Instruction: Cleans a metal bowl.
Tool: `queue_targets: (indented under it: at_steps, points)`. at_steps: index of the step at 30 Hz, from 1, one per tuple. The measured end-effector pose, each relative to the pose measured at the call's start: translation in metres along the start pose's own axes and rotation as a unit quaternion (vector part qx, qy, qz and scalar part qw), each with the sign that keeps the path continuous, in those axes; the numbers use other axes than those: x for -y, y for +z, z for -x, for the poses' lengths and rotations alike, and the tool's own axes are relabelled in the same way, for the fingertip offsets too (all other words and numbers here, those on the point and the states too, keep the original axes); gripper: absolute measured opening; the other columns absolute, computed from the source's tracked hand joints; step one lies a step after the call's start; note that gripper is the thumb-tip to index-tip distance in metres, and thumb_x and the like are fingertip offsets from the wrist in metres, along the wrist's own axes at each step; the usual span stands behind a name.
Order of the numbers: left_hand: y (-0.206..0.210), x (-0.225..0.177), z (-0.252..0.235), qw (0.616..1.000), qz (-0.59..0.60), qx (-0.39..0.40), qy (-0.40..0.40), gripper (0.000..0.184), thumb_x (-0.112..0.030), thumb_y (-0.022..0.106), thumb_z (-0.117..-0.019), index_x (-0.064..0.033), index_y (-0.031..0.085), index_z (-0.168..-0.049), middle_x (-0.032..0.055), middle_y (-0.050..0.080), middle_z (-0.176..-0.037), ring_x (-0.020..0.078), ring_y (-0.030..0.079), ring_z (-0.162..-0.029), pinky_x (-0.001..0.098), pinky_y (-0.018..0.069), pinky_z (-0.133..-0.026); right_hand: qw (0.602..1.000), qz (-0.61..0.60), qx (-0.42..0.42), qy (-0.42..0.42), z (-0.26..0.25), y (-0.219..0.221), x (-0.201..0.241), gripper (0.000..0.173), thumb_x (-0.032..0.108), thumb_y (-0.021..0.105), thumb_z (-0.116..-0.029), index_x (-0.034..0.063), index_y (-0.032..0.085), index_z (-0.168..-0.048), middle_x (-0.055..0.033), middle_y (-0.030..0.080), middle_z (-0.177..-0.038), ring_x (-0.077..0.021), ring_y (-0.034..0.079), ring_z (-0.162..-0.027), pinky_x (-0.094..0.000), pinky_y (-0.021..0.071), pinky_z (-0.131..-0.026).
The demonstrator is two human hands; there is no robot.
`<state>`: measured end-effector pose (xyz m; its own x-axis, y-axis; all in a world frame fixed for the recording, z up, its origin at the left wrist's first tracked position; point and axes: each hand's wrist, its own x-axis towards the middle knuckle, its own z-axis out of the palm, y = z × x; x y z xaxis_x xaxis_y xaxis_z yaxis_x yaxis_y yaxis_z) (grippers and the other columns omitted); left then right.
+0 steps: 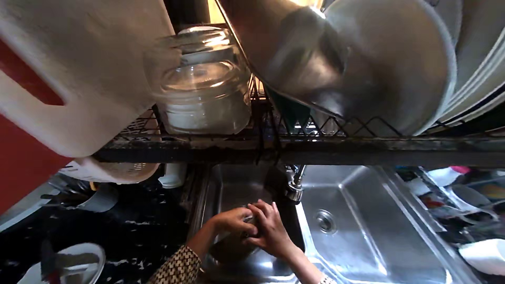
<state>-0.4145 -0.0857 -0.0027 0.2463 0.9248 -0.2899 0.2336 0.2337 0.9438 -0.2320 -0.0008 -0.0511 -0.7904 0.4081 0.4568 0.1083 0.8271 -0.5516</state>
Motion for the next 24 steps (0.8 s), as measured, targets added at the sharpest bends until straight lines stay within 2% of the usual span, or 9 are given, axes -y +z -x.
queue_targets:
  at_steps: [3,5,7,9,12,15,18,21,24]
  points:
    - [-0.007,-0.005,-0.008,1.000,-0.002,0.016,-0.014,0.025,-0.022,0.066,-0.0936,0.0014,0.062,-0.103,0.0032,0.063,-0.087,0.0075,0.059,-0.077,0.0298,0.0522,-0.075,0.998,0.008,-0.060,0.021,-0.002,0.003,0.001,0.077,0.056,0.083,-0.0670,0.0038,0.069,-0.123,-0.0117,0.073,-0.098,-0.0317,0.069,-0.092,-0.0611,0.0488,-0.094]
    - [-0.011,-0.008,-0.013,1.000,-0.003,0.021,-0.019,0.031,-0.032,0.062,-0.0954,-0.0014,0.063,-0.101,-0.0015,0.062,-0.084,0.0035,0.059,-0.073,0.0264,0.0520,-0.072,0.994,-0.017,-0.092,0.052,-0.002,0.004,0.006,0.071,0.052,0.082,-0.0692,0.0013,0.071,-0.119,-0.0114,0.075,-0.099,-0.0299,0.070,-0.088,-0.0561,0.0514,-0.086]
    - [-0.016,-0.015,-0.012,0.999,-0.048,0.001,-0.020,0.037,-0.033,0.056,-0.1012,0.0025,0.065,-0.106,0.0036,0.063,-0.090,0.0062,0.058,-0.080,0.0293,0.0506,-0.077,0.990,-0.037,-0.105,0.084,0.000,0.003,0.011,0.065,0.049,0.083,-0.0710,0.0001,0.074,-0.113,-0.0123,0.076,-0.098,-0.0302,0.071,-0.088,-0.0556,0.0522,-0.084]
    - [-0.020,-0.027,-0.006,0.993,-0.078,-0.091,-0.009,0.038,-0.028,0.052,-0.1061,0.0056,0.066,-0.117,0.0137,0.067,-0.106,0.0139,0.061,-0.094,0.0358,0.0503,-0.090,0.988,-0.020,-0.119,0.101,0.003,0.004,0.012,0.056,0.051,0.080,-0.0742,0.0004,0.076,-0.096,-0.0119,0.075,-0.087,-0.0286,0.071,-0.079,-0.0532,0.0546,-0.076]
    - [-0.026,-0.032,0.007,0.943,-0.042,-0.328,0.045,0.035,-0.020,0.047,-0.1077,0.0063,0.059,-0.127,0.0149,0.067,-0.114,0.0119,0.063,-0.101,0.0311,0.0506,-0.094,0.982,0.023,-0.116,0.146,0.004,0.002,0.015,0.051,0.054,0.073,-0.0796,0.0024,0.069,-0.075,-0.0082,0.062,-0.063,-0.0243,0.063,-0.056,-0.0461,0.0515,-0.051]
    - [-0.019,-0.019,0.015,0.867,-0.053,-0.471,0.153,0.038,-0.019,0.043,-0.1071,0.0078,0.061,-0.127,0.0152,0.067,-0.126,0.0105,0.063,-0.116,0.0281,0.0501,-0.102,0.965,0.013,-0.079,0.250,0.001,-0.007,0.019,0.053,0.054,0.072,-0.0809,0.0019,0.064,-0.073,-0.0089,0.057,-0.059,-0.0267,0.059,-0.054,-0.0492,0.0447,-0.051]
    - [0.031,0.004,0.007,0.834,-0.160,-0.500,0.170,0.046,-0.028,0.047,-0.1047,0.0043,0.064,-0.132,0.0256,0.057,-0.141,0.0311,0.055,-0.134,0.0427,0.0450,-0.113,0.955,0.016,-0.085,0.283,-0.001,-0.009,0.019,0.051,0.052,0.072,-0.0802,0.0025,0.063,-0.072,-0.0089,0.055,-0.058,-0.0277,0.058,-0.054,-0.0505,0.0436,-0.051]
    - [0.090,0.028,-0.018,0.763,-0.287,-0.552,0.176,0.049,-0.042,0.049,-0.1027,-0.0110,0.067,-0.136,0.0268,0.057,-0.138,0.0375,0.057,-0.125,0.0488,0.0445,-0.107,0.956,-0.007,-0.085,0.282,0.000,-0.008,0.021,0.042,0.042,0.075,-0.0725,0.0013,0.064,-0.073,-0.0094,0.056,-0.059,-0.0297,0.058,-0.056,-0.0535,0.0439,-0.052]
    - [0.072,0.050,-0.038,0.706,-0.265,-0.633,0.176,0.052,-0.052,0.041,-0.1038,-0.0161,0.069,-0.128,0.0209,0.061,-0.128,0.0342,0.057,-0.117,0.0520,0.0423,-0.101,0.952,0.001,-0.087,0.293,0.004,-0.012,0.025,0.052,0.056,0.068,-0.0768,0.0038,0.065,-0.073,-0.0072,0.056,-0.058,-0.0268,0.057,-0.054,-0.0518,0.0435,-0.052]
